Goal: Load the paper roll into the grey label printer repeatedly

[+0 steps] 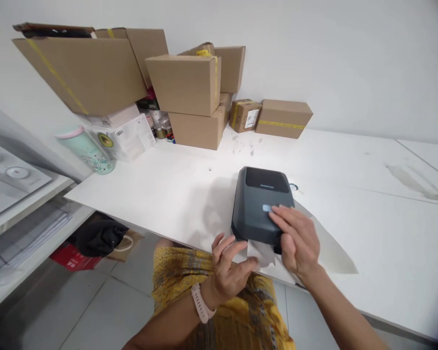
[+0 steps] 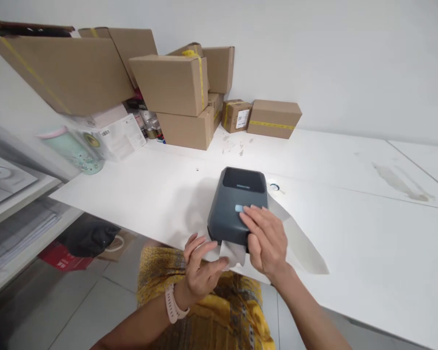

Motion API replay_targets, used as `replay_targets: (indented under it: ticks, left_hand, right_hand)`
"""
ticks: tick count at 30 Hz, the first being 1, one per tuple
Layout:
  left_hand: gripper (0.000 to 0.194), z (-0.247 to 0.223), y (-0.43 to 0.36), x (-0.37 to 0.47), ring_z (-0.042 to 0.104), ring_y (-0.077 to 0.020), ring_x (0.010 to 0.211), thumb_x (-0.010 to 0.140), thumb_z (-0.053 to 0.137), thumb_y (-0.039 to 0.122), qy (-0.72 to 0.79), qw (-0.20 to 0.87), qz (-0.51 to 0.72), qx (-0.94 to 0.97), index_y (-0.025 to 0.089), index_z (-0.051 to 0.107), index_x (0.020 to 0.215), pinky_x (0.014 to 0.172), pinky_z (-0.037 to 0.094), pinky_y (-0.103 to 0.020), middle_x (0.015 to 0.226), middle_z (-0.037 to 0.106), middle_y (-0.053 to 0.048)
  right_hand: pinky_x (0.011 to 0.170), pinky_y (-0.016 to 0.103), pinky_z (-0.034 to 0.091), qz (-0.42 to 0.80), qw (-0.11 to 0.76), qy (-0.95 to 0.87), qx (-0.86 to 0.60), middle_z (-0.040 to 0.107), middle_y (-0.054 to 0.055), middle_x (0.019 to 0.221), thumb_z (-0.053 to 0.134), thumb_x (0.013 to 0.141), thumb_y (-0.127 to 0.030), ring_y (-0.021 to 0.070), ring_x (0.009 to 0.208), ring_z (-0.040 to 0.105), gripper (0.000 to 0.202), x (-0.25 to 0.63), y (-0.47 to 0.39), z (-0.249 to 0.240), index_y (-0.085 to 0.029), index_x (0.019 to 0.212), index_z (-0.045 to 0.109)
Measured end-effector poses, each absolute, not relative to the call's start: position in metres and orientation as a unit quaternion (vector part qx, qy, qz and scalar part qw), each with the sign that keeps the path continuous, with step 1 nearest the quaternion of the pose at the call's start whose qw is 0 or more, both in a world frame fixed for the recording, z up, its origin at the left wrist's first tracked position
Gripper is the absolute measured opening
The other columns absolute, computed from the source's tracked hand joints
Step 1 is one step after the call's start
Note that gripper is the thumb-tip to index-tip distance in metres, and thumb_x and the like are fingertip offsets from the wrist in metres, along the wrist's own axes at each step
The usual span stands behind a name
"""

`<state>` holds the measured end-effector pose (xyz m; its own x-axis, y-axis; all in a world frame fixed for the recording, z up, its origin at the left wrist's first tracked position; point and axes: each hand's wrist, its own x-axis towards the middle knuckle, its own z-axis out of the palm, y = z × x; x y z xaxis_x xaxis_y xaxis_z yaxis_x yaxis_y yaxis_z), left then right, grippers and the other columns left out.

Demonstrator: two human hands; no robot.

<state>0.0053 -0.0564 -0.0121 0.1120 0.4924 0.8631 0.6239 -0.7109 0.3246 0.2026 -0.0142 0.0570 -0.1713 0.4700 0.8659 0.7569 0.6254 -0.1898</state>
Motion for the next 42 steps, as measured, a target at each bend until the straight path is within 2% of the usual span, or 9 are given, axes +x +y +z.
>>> replay_targets:
  ticks: [5, 8, 11, 17, 26, 31, 33, 36, 42]
  left_hand:
    - [0.016, -0.021, -0.055, 0.003, 0.05, -0.0216, 0.129, 0.085, 0.068, 0.016, -0.351, 0.086, -0.547, -0.755, 0.031, 0.07, 0.093, 0.113, 0.044, -0.045, 0.108, 0.069, -0.004]
    - [0.013, -0.021, -0.045, 0.003, 0.046, -0.0227, 0.137, 0.092, 0.06, 0.025, -0.329, 0.08, -0.533, -0.775, 0.028, 0.068, 0.102, 0.116, 0.042, -0.047, 0.114, 0.068, -0.006]
    - [0.033, -0.015, -0.028, 0.003, 0.041, -0.0256, 0.146, 0.099, 0.05, 0.038, -0.312, 0.061, -0.502, -0.804, 0.021, 0.061, 0.125, 0.121, 0.036, -0.051, 0.127, 0.066, -0.012]
    - [0.041, -0.013, -0.008, 0.004, 0.034, -0.0225, 0.152, 0.101, 0.041, 0.027, -0.286, 0.027, -0.477, -0.831, 0.022, 0.052, 0.14, 0.125, 0.029, -0.05, 0.13, 0.069, -0.01]
    - [0.046, -0.016, -0.008, 0.001, 0.043, -0.0237, 0.146, 0.098, 0.051, 0.028, -0.268, -0.008, -0.487, -0.831, 0.025, 0.05, 0.144, 0.124, 0.032, -0.049, 0.132, 0.067, -0.008]
    - [0.062, -0.018, -0.037, -0.014, 0.037, -0.0323, 0.149, 0.097, 0.053, 0.031, -0.372, -0.232, -0.556, -0.706, 0.021, 0.033, 0.155, 0.119, 0.038, -0.055, 0.159, 0.039, -0.017]
    - [0.059, -0.022, -0.048, -0.013, 0.032, -0.0321, 0.152, 0.1, 0.046, 0.035, -0.41, -0.355, -0.574, -0.614, 0.025, 0.03, 0.157, 0.122, 0.033, -0.054, 0.165, 0.031, -0.013]
    - [0.062, -0.025, -0.055, -0.004, 0.028, -0.031, 0.154, 0.101, 0.045, 0.045, -0.388, -0.506, -0.551, -0.538, 0.029, 0.028, 0.159, 0.126, 0.028, -0.051, 0.168, 0.027, -0.007]
    - [0.072, -0.021, -0.054, 0.011, 0.016, -0.0302, 0.158, 0.099, 0.051, 0.05, -0.37, -0.549, -0.541, -0.518, 0.03, 0.02, 0.161, 0.131, 0.015, -0.048, 0.17, 0.02, -0.004]
  right_hand:
    - [0.114, 0.054, 0.041, -0.081, 0.415, -0.804, -0.418, 0.062, 0.008, 0.143, 0.037, 0.097, -0.015, 0.0284, 0.136, 0.055, 0.058, 0.206, -0.036, 0.015, -0.026, 0.153, 0.044]
    - [0.115, 0.058, 0.039, -0.056, 0.456, -0.781, -0.423, 0.063, 0.006, 0.142, 0.031, 0.098, -0.016, 0.029, 0.137, 0.054, 0.057, 0.205, -0.037, 0.006, -0.028, 0.151, 0.049]
    - [0.114, 0.061, 0.039, -0.057, 0.504, -0.743, -0.436, 0.068, 0.005, 0.134, 0.025, 0.098, -0.018, 0.0298, 0.132, 0.059, 0.057, 0.2, -0.037, -0.005, -0.03, 0.146, 0.055]
    - [0.11, 0.066, 0.04, -0.064, 0.505, -0.705, -0.493, 0.073, 0.008, 0.125, 0.02, 0.1, -0.03, 0.0355, 0.125, 0.063, 0.059, 0.196, -0.039, -0.03, -0.028, 0.138, 0.064]
    - [0.11, 0.059, 0.044, -0.085, 0.576, -0.69, -0.431, 0.073, 0.004, 0.124, 0.03, 0.099, -0.025, 0.0293, 0.12, 0.066, 0.05, 0.188, -0.03, -0.018, -0.029, 0.13, 0.069]
    - [0.115, 0.061, 0.038, 0.052, 0.688, -0.513, -0.511, 0.056, 0.01, 0.149, 0.042, 0.098, -0.043, 0.0328, 0.138, 0.052, 0.048, 0.17, -0.04, -0.021, -0.021, 0.137, 0.062]
    - [0.114, 0.057, 0.041, 0.17, 0.733, -0.371, -0.544, 0.05, 0.009, 0.154, 0.04, 0.099, -0.05, 0.0312, 0.141, 0.049, 0.055, 0.16, -0.047, -0.024, -0.023, 0.144, 0.055]
    - [0.102, 0.044, 0.052, 0.317, 0.716, -0.252, -0.569, 0.053, 0.003, 0.152, 0.043, 0.097, -0.052, 0.0268, 0.133, 0.056, 0.055, 0.152, -0.054, -0.025, -0.03, 0.146, 0.051]
    - [0.097, 0.038, 0.055, 0.397, 0.681, -0.236, -0.569, 0.051, 0.002, 0.154, 0.042, 0.095, -0.061, 0.0254, 0.134, 0.055, 0.064, 0.162, -0.044, -0.017, -0.033, 0.152, 0.043]
